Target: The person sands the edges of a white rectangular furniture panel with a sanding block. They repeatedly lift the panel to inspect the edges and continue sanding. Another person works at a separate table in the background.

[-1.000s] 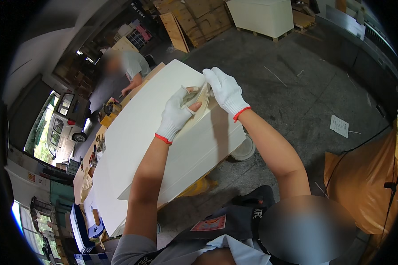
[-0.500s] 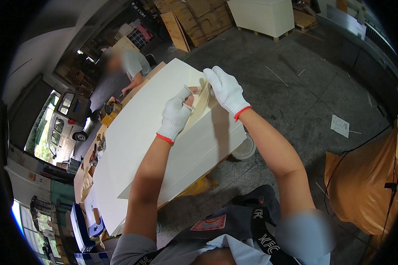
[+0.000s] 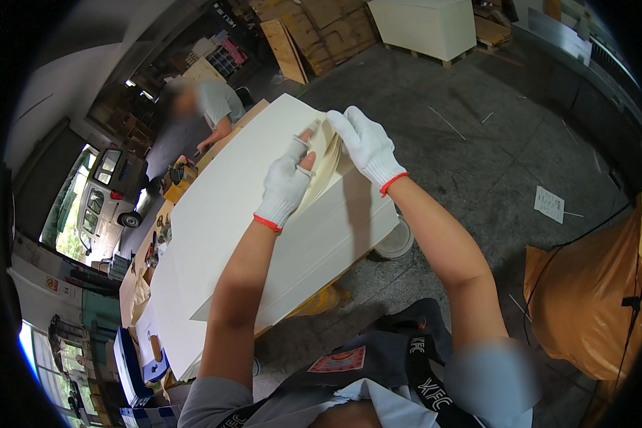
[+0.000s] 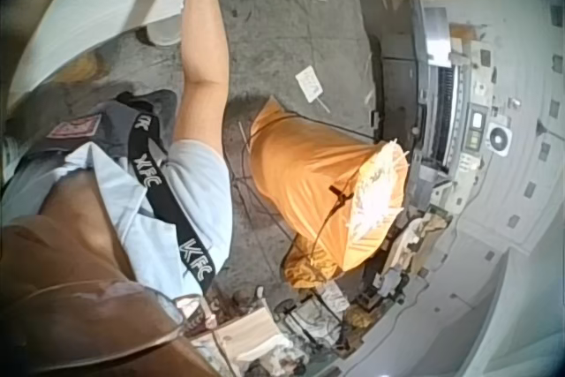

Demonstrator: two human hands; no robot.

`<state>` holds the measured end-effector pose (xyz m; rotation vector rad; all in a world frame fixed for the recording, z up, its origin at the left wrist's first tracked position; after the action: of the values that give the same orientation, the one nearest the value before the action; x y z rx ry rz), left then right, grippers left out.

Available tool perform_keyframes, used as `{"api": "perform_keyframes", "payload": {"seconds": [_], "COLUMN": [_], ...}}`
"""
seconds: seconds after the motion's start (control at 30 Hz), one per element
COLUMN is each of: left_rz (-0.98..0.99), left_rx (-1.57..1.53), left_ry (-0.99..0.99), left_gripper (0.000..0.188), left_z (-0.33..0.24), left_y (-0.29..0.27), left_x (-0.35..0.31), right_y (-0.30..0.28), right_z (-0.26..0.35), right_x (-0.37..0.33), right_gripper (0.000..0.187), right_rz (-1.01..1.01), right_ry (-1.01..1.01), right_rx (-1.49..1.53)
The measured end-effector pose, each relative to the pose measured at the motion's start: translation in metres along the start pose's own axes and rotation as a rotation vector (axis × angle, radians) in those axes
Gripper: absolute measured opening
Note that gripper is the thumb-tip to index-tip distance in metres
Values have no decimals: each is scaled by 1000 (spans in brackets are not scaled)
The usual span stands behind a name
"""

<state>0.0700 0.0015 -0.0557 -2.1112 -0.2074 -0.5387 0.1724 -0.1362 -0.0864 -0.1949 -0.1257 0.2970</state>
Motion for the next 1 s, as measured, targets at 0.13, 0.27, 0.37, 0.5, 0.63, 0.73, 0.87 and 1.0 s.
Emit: {"api": "perform_keyframes", "payload": {"seconds": [0.13, 0.27, 0.37, 0.5, 0.63, 0.73, 0.87, 1.0], "left_rz": [40, 162, 103, 87, 85, 15, 76, 118], "left_rx": [39, 52, 65, 3, 12, 104, 49, 30], "left_ry": [-63, -120, -32, -53, -26, -6, -22, -47], "left_gripper": [37, 41, 44, 45, 42, 34, 32, 35], "left_z": [0, -16, -11, -8, -11, -12, -7, -13], "left_y": [1, 1, 3, 3, 1, -1, 1, 3], "left_x": [0, 3, 2, 1, 1, 1, 0, 2], "right_y": [2, 0, 0, -1, -2, -1, 0, 0], "right_z": [-3, -6, -6, -3, -5, -6, -5, -9], "right_x": [1, 3, 3, 0, 3, 1, -3, 0], "right_gripper": [53, 55, 54, 54, 56, 57, 57, 55], "right_rz": [26, -8, -30, -17, -22, -14, 3, -12], "right_ry": [34, 14, 9, 24, 3, 46, 72, 46], "right_rx": [34, 34, 8, 4, 23, 40, 84, 106]}}
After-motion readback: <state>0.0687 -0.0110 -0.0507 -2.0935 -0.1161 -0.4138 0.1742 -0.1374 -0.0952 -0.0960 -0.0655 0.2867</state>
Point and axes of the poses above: each hand's wrist, its own x-axis towards the middle knuckle, its own y-axis out of the palm, z = x × y, the point moved 8 cm from there along x, towards the middle knuckle, and after that the axes turned 14 degrees about y, right-handed, at the moved point
